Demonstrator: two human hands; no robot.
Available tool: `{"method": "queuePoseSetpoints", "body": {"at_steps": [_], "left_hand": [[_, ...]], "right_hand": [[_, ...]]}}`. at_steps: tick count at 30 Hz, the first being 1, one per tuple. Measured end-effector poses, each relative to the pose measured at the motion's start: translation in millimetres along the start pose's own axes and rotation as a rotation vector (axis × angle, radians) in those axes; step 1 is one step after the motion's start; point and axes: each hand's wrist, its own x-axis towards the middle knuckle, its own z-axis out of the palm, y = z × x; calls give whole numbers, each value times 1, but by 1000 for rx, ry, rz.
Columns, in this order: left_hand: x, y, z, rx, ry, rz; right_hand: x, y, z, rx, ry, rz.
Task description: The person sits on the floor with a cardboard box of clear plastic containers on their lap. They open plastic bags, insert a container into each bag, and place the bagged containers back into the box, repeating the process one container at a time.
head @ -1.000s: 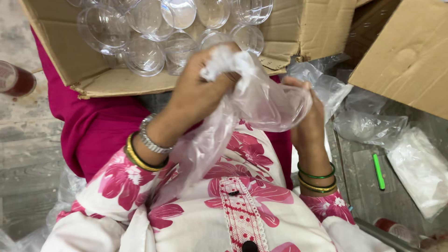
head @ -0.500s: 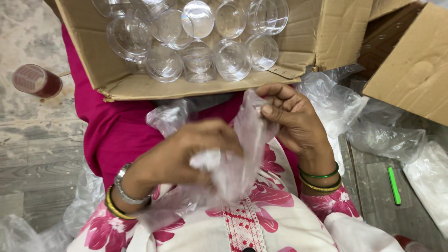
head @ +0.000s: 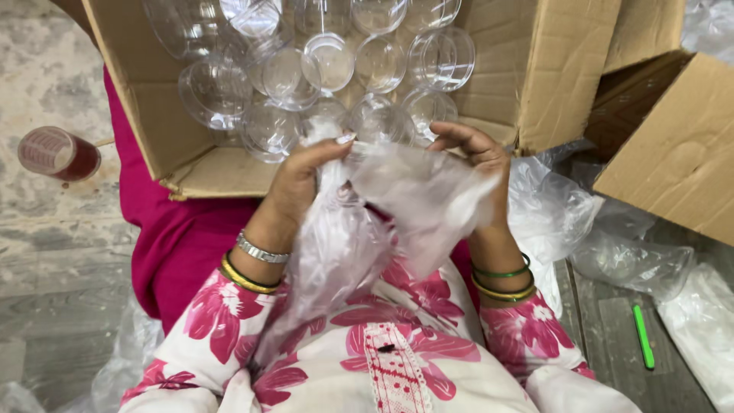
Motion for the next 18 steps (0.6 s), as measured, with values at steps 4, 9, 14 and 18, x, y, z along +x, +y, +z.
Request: {"method": "queuePoseSetpoints", "body": {"at_steps": [4, 9, 14, 18], "left_hand": [[62, -6, -51, 1079, 424, 187], [115, -43, -104, 1565, 417, 580], [115, -33, -89, 830, 681, 403], [51, -9, -38, 441, 333, 320]], "right_hand": [[57, 61, -19, -823, 235, -165], [105, 126, -29, -980, -126, -146], [86, 102, -22, -274, 5, 67], [68, 58, 14, -97, 145, -164]]}}
